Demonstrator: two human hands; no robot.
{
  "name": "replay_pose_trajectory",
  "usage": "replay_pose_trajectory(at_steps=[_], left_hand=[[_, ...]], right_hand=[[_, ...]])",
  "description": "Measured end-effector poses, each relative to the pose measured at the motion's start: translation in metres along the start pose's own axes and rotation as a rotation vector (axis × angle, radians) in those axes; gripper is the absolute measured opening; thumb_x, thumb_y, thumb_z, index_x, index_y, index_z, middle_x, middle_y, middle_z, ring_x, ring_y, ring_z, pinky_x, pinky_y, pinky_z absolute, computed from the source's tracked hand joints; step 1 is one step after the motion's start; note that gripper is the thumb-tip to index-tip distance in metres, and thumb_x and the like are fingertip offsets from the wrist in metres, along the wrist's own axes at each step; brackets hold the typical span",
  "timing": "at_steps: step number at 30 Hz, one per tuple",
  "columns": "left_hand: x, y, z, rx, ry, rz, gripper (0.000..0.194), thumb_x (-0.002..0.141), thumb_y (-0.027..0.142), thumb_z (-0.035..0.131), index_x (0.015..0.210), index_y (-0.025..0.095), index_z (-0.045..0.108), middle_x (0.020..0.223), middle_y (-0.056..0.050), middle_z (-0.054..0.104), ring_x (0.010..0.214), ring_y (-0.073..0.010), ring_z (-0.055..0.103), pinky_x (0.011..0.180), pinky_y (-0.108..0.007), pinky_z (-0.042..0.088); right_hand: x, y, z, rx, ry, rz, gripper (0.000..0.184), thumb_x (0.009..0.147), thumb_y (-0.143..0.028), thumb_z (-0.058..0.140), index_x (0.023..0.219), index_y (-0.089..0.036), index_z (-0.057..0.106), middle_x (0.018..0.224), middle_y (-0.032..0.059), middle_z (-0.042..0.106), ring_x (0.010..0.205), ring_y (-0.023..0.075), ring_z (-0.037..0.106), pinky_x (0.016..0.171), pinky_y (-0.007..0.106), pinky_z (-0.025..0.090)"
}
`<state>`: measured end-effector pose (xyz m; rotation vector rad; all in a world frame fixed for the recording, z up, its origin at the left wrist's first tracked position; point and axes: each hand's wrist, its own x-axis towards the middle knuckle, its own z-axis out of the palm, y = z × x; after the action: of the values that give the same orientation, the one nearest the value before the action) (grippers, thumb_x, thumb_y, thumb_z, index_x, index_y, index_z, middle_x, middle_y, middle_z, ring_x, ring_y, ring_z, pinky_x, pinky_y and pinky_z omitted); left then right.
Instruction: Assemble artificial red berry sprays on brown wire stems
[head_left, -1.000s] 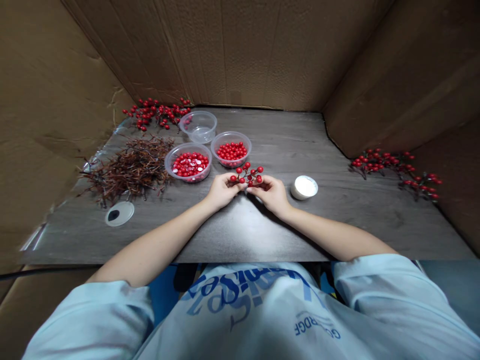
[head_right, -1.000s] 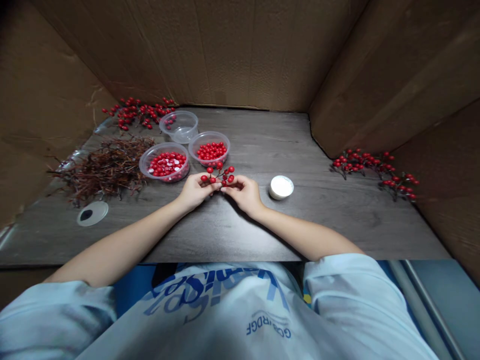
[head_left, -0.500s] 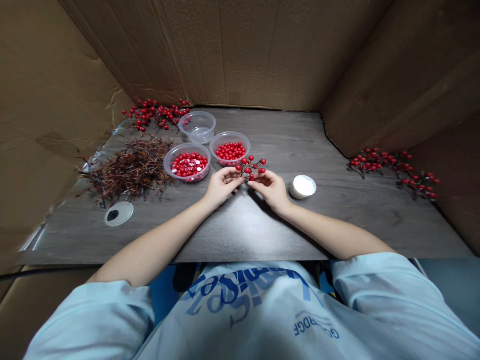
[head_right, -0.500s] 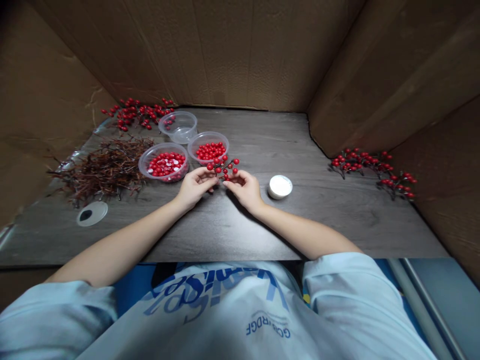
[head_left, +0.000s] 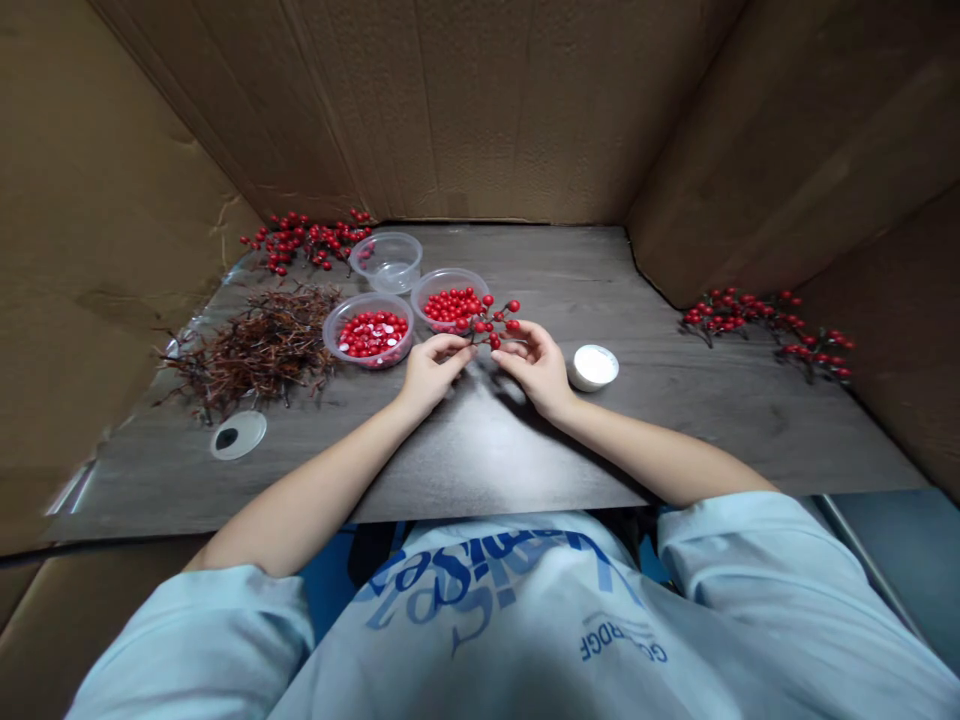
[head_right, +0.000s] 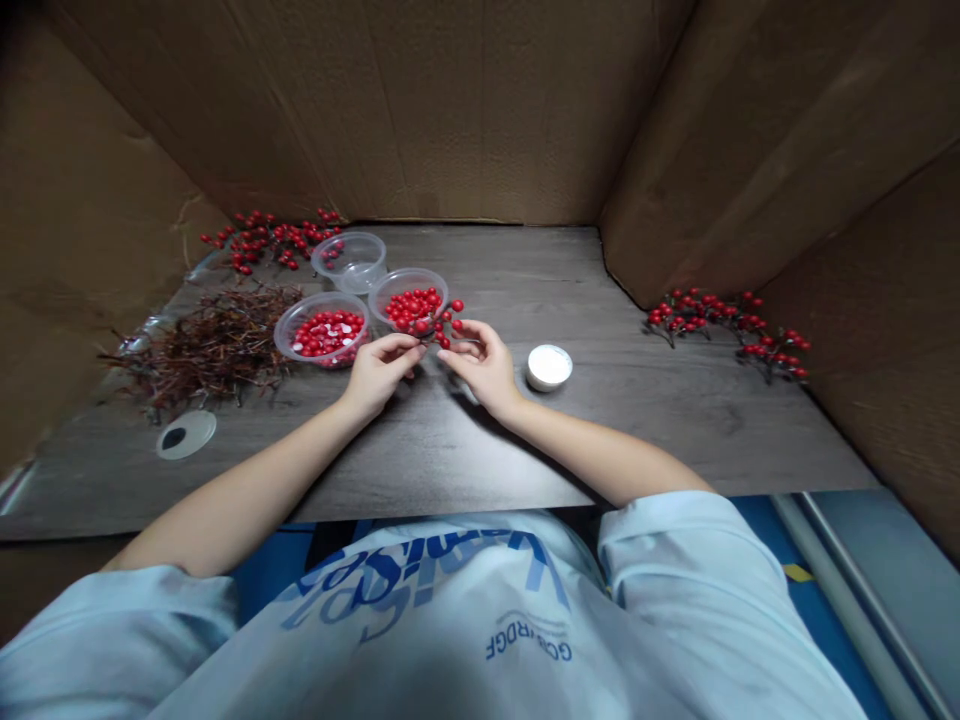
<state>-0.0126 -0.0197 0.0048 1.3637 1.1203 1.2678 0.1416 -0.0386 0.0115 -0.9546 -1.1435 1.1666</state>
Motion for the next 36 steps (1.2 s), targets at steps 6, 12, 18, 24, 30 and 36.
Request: replay_pose_trajectory(at_steps=[6,12,18,24,30,36], left_hand=[[-0.001,0.029,0.005,-0.121,0.067,-0.018,0.027,0.057,0.034,0.073,0.073,0.014,0.064,0.068,0.0,0.062,0.057,-0.0084,0.055,0.044,-0.016,0.041],[0.001,0.057,0.036,-0.138,0.018,0.053,0.03,0.053,0.033,0.075,0.074,0.013,0.065,0.073,-0.003,0.066,0.057,-0.0091,0.056,0.043,-0.016,0.041],[0.0,0.073,0.097,-0.158,-0.112,0.152,0.026,0.055,0.031,0.073,0.072,0.013,0.064,0.073,-0.003,0.067,0.057,-0.0091,0.057,0.043,-0.016,0.041],[-0.008,0.075,0.168,-0.213,-0.277,0.159,0.021,0.056,0.028,0.071,0.068,0.014,0.062,0.061,0.0,0.063,0.05,-0.0086,0.054,0.043,-0.018,0.041],[-0.018,0.064,0.244,-0.117,-0.425,0.218,0.016,0.059,0.025,0.069,0.067,0.014,0.062,0.065,-0.002,0.065,0.061,-0.0115,0.059,0.061,-0.023,0.048],[-0.026,0.051,0.315,0.094,-0.448,0.205,0.01,0.063,0.02,0.066,0.071,0.013,0.064,0.07,-0.003,0.067,0.066,-0.0128,0.06,0.066,-0.023,0.046]], right_hand=[[-0.005,-0.015,0.001,0.006,0.023,-0.017,0.029,0.065,-0.033,0.066,0.086,-0.021,0.049,0.08,-0.0025,0.056,0.064,0.0082,0.058,0.056,0.021,0.049],[-0.018,-0.035,-0.018,-0.08,0.001,-0.105,0.019,0.07,-0.034,0.063,0.074,-0.017,0.055,0.061,-0.0036,0.056,0.055,0.0076,0.056,0.052,0.02,0.046],[-0.036,-0.068,-0.051,-0.015,0.169,-0.204,0.02,0.07,-0.034,0.063,0.081,-0.017,0.062,0.062,-0.003,0.06,0.052,0.007,0.056,0.05,0.02,0.046],[-0.059,-0.084,-0.098,0.011,0.344,-0.235,0.024,0.069,-0.036,0.064,0.084,-0.017,0.065,0.067,-0.0011,0.063,0.054,0.0074,0.057,0.049,0.02,0.046],[-0.088,-0.084,-0.161,-0.058,0.566,-0.194,0.027,0.065,-0.038,0.065,0.081,-0.015,0.065,0.066,0.0004,0.063,0.054,0.0083,0.057,0.048,0.02,0.046],[-0.1,-0.076,-0.23,-0.572,0.712,-0.201,0.031,0.077,-0.038,0.049,0.09,-0.013,0.064,0.075,0.0061,0.067,0.061,0.0139,0.061,0.053,0.025,0.049]])
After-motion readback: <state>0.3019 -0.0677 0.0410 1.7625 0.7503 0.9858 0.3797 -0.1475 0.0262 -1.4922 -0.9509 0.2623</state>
